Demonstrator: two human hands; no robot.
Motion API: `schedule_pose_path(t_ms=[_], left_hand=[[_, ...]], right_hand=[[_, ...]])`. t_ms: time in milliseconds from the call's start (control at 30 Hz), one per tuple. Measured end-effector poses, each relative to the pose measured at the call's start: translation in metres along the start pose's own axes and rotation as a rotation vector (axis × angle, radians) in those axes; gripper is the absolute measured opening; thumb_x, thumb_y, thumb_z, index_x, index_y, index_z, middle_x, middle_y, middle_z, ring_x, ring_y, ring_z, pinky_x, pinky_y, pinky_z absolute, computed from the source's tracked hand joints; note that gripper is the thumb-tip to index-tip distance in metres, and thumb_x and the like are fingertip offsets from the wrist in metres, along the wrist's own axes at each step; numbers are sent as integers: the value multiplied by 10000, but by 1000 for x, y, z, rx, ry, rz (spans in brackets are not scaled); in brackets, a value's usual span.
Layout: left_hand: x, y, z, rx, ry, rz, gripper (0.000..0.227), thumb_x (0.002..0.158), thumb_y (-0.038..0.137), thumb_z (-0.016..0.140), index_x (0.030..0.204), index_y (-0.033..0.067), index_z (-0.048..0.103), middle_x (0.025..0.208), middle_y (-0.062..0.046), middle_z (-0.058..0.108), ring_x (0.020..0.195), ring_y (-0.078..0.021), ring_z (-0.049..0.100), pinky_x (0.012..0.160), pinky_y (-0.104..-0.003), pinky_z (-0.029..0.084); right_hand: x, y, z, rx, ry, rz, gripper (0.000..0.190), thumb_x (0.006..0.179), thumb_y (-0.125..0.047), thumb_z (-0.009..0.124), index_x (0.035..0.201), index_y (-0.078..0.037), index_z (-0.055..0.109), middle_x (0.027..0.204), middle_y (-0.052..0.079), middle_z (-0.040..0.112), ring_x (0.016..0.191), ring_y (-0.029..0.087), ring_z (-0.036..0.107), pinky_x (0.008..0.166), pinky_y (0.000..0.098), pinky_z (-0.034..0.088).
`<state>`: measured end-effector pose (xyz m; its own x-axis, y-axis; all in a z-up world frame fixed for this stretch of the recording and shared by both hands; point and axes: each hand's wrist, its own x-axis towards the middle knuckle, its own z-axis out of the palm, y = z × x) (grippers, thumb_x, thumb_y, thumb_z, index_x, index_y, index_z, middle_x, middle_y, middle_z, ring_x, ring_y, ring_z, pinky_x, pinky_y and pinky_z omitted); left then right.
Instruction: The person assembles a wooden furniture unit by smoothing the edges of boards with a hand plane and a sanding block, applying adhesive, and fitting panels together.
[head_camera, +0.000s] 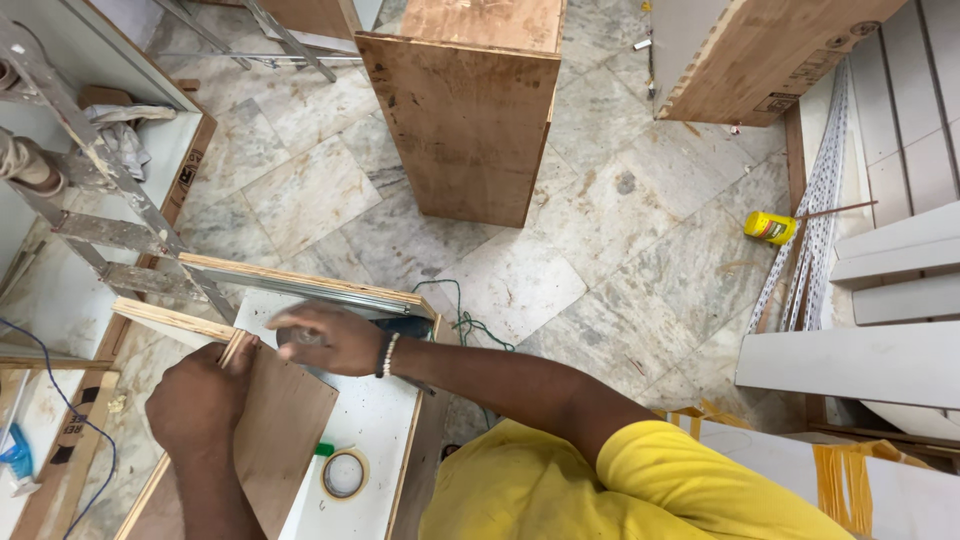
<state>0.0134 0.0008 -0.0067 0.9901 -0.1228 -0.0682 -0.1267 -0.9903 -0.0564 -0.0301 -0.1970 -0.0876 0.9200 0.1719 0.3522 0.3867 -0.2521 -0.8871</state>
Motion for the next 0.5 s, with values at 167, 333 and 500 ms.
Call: schedule_pose_path(t_ms=[167,333,500], left_hand=[[2,-4,4,-44,-33,-13,456,924,613,640,1147,247,795,961,-157,776,869,-380,749,770,-495,595],[4,0,1,-52,-78,-42,439,917,598,651,1139,244,785,963,-154,777,868,-364,750,777,-484,595],[2,2,-2,-35,-46,-28,440,921,597,651,1121,230,790,961,-145,779,877,-355,754,780,-475,601]], right_hand=[[25,-4,27,-223,-60,-205,709,1010,-509,599,1560,-93,432,1623,122,457,1492,313,468,1252,442,378],[17,-1,41,-312,-55,-250,781,1017,-514,585,1641,-130,314,1702,79,352,1533,273,424,1277,475,341],[14,-14,32,-469,-101,-194,791,951,-422,652,1621,-174,312,1699,30,334,1476,228,445,1198,484,349]])
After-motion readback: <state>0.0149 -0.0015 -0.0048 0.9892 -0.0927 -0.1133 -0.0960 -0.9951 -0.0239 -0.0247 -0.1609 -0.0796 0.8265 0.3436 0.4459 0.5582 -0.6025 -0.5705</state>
